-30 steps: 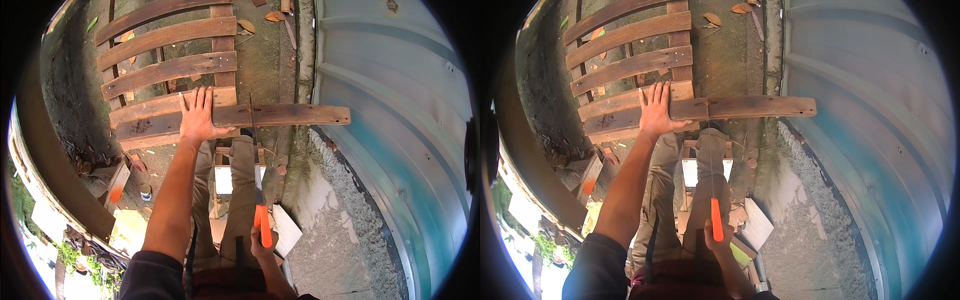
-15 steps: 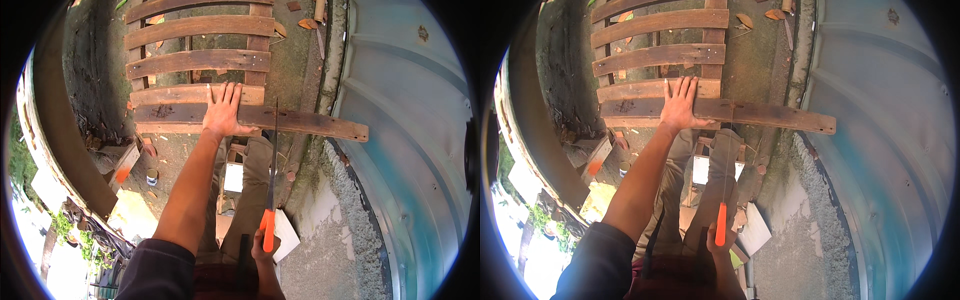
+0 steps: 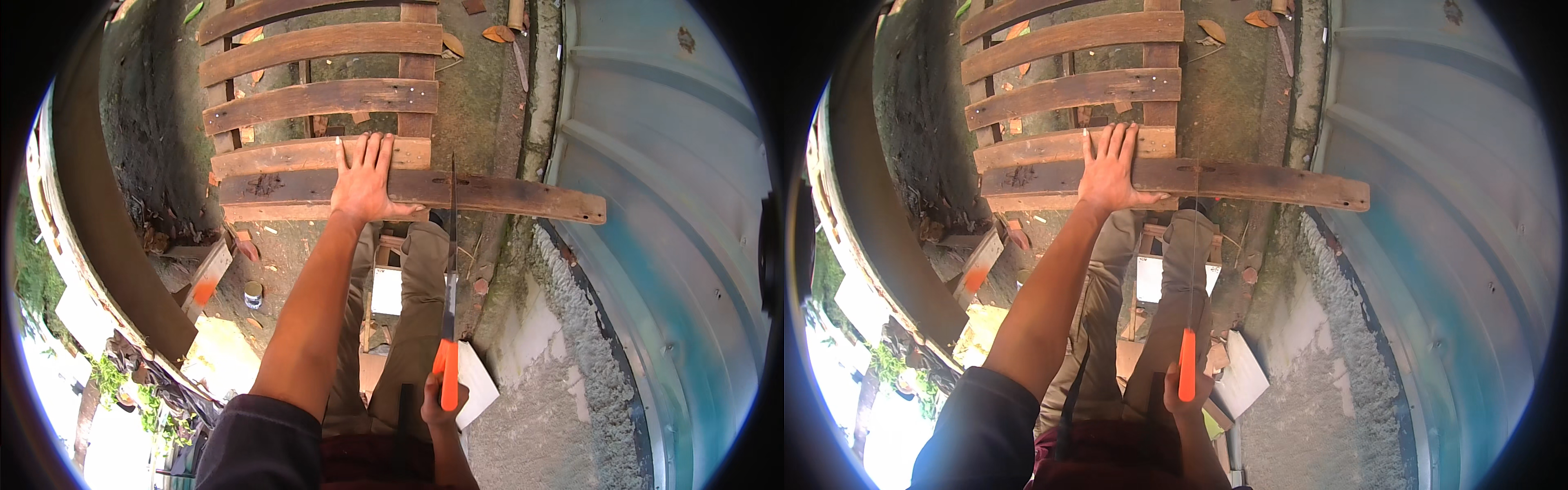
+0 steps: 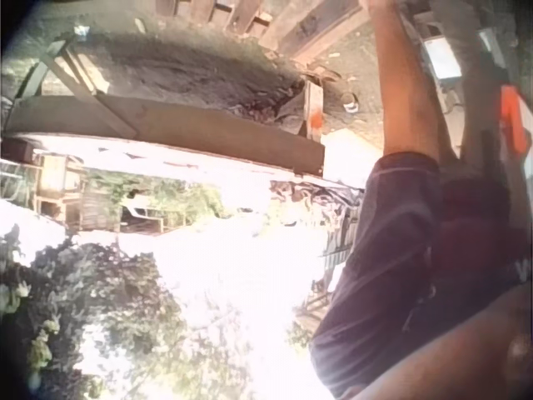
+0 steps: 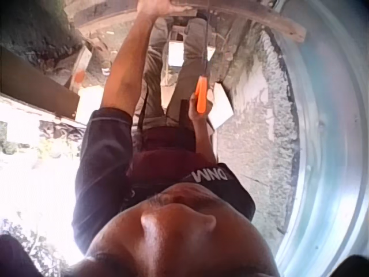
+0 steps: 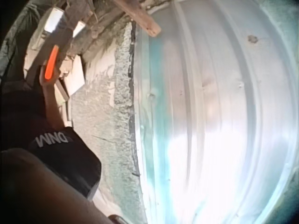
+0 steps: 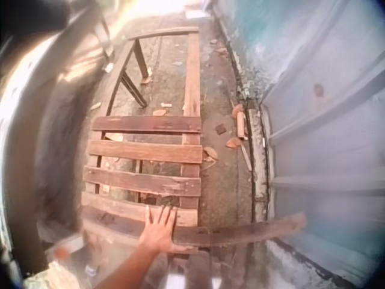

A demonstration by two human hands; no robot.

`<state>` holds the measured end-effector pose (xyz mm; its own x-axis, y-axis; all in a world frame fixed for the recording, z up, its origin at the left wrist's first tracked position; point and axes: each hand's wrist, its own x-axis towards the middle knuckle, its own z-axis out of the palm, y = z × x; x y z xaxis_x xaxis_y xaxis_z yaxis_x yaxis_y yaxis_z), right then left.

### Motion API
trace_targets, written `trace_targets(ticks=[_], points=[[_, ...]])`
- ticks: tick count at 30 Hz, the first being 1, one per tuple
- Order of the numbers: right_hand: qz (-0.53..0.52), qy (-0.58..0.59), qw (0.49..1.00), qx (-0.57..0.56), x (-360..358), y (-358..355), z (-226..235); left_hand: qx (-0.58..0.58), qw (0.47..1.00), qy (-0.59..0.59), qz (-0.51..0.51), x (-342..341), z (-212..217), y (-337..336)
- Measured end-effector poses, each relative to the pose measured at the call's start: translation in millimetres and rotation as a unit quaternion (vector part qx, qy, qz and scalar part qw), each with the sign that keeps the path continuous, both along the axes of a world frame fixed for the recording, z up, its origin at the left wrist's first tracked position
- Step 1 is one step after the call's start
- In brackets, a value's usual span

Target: The person uses a hand saw to cut a wooden plank resting on a pallet. They hold the plank steady with one hand while sawing with the other, continuing the cut through the duration of the clip.

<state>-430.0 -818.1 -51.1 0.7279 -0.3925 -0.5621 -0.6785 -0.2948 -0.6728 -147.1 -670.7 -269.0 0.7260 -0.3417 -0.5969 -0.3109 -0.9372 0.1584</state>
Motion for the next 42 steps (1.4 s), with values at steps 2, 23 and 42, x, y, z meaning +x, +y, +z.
trace_targets(ticks=[2, 23, 42], points=[[0.021, -0.008, 1.000, 0.007, -4.2, -5.3, 20.5, -0.003, 1.000, -0.009, -0.002, -3.9, -1.1, 0.8], [-0.182, 0.026, 0.975, 0.126, 133.4, -23.4, -122.4, -0.016, 1.000, -0.008, 0.010, -4.0, -2.0, -0.7], [-0.159, 0.050, 0.985, 0.053, 31.0, 5.9, -38.4, -0.020, 0.999, -0.045, -0.012, -5.1, -2.7, -1.2]])
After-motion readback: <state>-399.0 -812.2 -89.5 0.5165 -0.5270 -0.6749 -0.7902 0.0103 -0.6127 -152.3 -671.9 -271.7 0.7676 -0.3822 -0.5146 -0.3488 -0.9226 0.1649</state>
